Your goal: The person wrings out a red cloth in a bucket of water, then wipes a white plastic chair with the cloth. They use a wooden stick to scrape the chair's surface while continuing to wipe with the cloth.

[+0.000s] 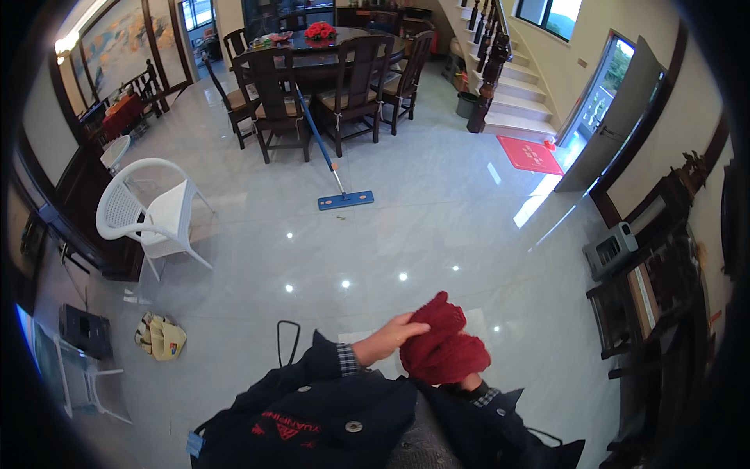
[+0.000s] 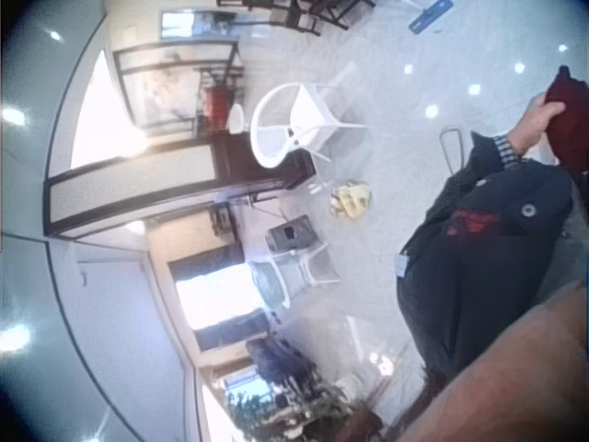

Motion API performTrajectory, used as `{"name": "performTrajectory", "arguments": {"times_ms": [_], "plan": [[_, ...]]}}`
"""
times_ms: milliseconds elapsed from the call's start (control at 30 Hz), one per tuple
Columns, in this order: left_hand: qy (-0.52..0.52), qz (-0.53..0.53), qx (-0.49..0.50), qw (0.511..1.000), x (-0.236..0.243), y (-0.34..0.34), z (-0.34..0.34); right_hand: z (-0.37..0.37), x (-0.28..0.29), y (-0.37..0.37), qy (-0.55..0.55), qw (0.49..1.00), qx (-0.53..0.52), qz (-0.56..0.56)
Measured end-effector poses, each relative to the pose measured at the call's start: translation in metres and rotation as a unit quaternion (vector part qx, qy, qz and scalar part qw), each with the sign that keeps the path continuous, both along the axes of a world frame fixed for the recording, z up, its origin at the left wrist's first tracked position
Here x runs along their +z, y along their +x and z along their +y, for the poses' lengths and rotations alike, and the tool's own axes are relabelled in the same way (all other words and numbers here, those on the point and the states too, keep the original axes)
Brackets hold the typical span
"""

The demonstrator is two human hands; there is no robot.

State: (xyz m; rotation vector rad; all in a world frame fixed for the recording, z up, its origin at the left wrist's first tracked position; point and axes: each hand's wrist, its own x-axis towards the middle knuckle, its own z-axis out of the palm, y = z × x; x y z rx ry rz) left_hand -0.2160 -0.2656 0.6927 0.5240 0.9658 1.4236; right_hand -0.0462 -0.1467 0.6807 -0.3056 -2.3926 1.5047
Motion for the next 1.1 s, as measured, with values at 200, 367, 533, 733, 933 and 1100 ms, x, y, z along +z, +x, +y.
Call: {"name": "performTrajectory", "arguments": {"times_ms": [200, 367, 533, 733, 933, 1100], "plan": [[0.001, 0.023, 0.201, 0.979, -0.011, -0.103, -0.094, -0.024, 0.055, -0.097, -0.271, 0.950, -0.153, -0.033], [0.054, -0.210, 0.311, 0.925, 0.010, -0.158, -0.163, -0.044, 0.073, -0.170, -0.148, 0.976, -0.137, 0.082], [0.203, -0.203, 0.226, 0.931, 0.057, -0.184, -0.212, -0.046, 0.064, -0.239, 0.236, 0.955, -0.151, 0.092], [0.231, -0.130, 0.222, 0.938, 0.047, -0.205, -0.183, -0.084, 0.022, -0.307, -0.176, 0.960, 0.204, -0.079], [0.209, -0.325, 0.254, 0.887, 0.003, -0.272, -0.140, -0.111, -0.004, -0.369, -0.150, 0.912, 0.382, 0.015], [0.203, -0.306, 0.344, 0.864, -0.020, -0.338, -0.131, -0.102, 0.015, -0.452, 0.040, 0.919, 0.384, 0.077]]}}
